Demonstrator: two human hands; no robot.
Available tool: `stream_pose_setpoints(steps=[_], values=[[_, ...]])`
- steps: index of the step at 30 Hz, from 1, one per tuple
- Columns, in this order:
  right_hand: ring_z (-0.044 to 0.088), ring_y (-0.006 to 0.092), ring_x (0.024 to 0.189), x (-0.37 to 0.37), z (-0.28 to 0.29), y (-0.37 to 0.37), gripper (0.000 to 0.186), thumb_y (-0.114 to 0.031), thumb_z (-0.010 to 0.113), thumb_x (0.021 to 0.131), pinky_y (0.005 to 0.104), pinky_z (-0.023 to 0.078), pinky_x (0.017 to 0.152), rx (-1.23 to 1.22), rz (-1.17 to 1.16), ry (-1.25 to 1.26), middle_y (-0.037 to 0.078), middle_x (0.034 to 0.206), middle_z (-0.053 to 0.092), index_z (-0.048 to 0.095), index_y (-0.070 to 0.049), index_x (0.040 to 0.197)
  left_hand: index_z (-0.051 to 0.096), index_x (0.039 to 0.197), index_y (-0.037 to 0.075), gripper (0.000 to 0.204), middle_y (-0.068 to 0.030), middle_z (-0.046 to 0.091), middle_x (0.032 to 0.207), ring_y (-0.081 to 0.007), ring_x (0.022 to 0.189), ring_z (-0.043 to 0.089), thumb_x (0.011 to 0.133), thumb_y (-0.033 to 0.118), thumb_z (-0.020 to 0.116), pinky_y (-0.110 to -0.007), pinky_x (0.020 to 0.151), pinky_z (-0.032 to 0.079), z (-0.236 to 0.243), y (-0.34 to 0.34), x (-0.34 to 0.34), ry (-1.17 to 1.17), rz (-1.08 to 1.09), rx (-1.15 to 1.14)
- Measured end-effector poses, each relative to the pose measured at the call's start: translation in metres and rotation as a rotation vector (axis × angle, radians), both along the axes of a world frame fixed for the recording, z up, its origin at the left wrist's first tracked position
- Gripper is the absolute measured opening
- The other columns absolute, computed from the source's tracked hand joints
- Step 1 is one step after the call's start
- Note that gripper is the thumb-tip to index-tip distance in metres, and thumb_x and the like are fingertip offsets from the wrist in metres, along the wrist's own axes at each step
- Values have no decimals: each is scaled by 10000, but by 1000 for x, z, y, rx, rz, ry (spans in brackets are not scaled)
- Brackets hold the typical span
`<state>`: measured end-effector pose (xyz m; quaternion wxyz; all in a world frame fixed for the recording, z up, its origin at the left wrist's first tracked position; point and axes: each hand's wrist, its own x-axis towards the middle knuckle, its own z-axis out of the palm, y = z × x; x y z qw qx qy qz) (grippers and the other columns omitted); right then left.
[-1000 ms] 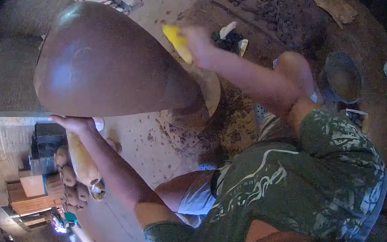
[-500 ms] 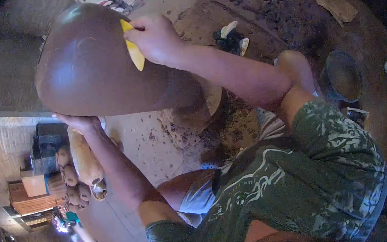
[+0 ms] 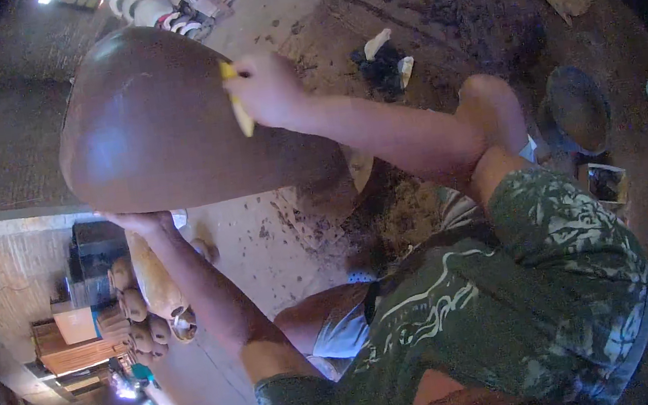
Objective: The person uses a yellow rib tool to smooth the outer surface of a large clay vessel while it rotates on a wheel. The person works from the midsection up to the rim, applying pressure to remove irregularities.
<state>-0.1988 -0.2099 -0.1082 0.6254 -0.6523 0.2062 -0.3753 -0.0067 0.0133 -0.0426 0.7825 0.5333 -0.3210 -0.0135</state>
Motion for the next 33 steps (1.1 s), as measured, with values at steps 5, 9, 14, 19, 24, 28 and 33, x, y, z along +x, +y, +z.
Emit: stream_pose_setpoints(steps=[5, 9, 14, 19, 24, 28, 33], values=[[722, 274, 743, -3, 43, -6, 279, -245, 677, 908, 411, 551, 701, -250, -3, -388, 183, 833, 729, 756, -3, 1021, 302, 1606, 135, 907, -153, 345, 1631, -384, 1495, 330, 982, 787, 205, -579, 1225, 286, 1, -5, -25, 20, 101, 13], [712, 231, 803, -11, -47, -16, 279, -205, 651, 934, 404, 544, 735, -110, -65, -112, 160, 874, 733, 739, 15, 1083, 278, 1615, 137, 943, -145, 303, 1652, -370, 1517, 295, 971, 809, 132, -547, 1249, 246, 13, 15, -21, 86, 150, 54], [689, 219, 837, -1, -97, 0, 253, -178, 686, 908, 398, 531, 758, 228, 37, 121, 148, 891, 720, 736, 32, 1040, 290, 1611, 140, 879, -142, 340, 1636, -370, 1493, 341, 998, 762, 190, -560, 1233, 279, 5, -13, -17, 90, 51, -1], [681, 250, 701, 0, 22, 0, 261, -232, 701, 895, 406, 525, 667, -217, -95, -81, 168, 776, 702, 752, 14, 963, 275, 1616, 154, 913, -140, 332, 1635, -365, 1498, 324, 977, 795, 157, -555, 1232, 281, 5, -11, -29, 20, 72, 37], [676, 173, 676, -3, 32, -16, 281, -243, 679, 930, 379, 534, 654, -271, -62, -323, 136, 761, 721, 756, 12, 1022, 269, 1618, 151, 918, -140, 323, 1641, -360, 1507, 311, 981, 794, 116, -545, 1236, 273, 4, -4, -26, 39, 127, 62], [692, 182, 730, -1, -95, -28, 238, -161, 649, 944, 385, 540, 678, 86, -74, 96, 141, 839, 735, 740, 46, 1021, 287, 1610, 146, 879, -139, 345, 1627, -355, 1497, 331, 1002, 765, 144, -537, 1223, 296, 7, 12, -22, 169, 142, 30], [709, 222, 780, 1, -91, 6, 245, -179, 676, 920, 397, 532, 713, 141, -89, -50, 186, 836, 722, 732, 52, 980, 321, 1593, 125, 837, -126, 385, 1594, -339, 1458, 382, 1022, 727, 211, -510, 1193, 347, 3, -17, -13, 73, 1, 0]])
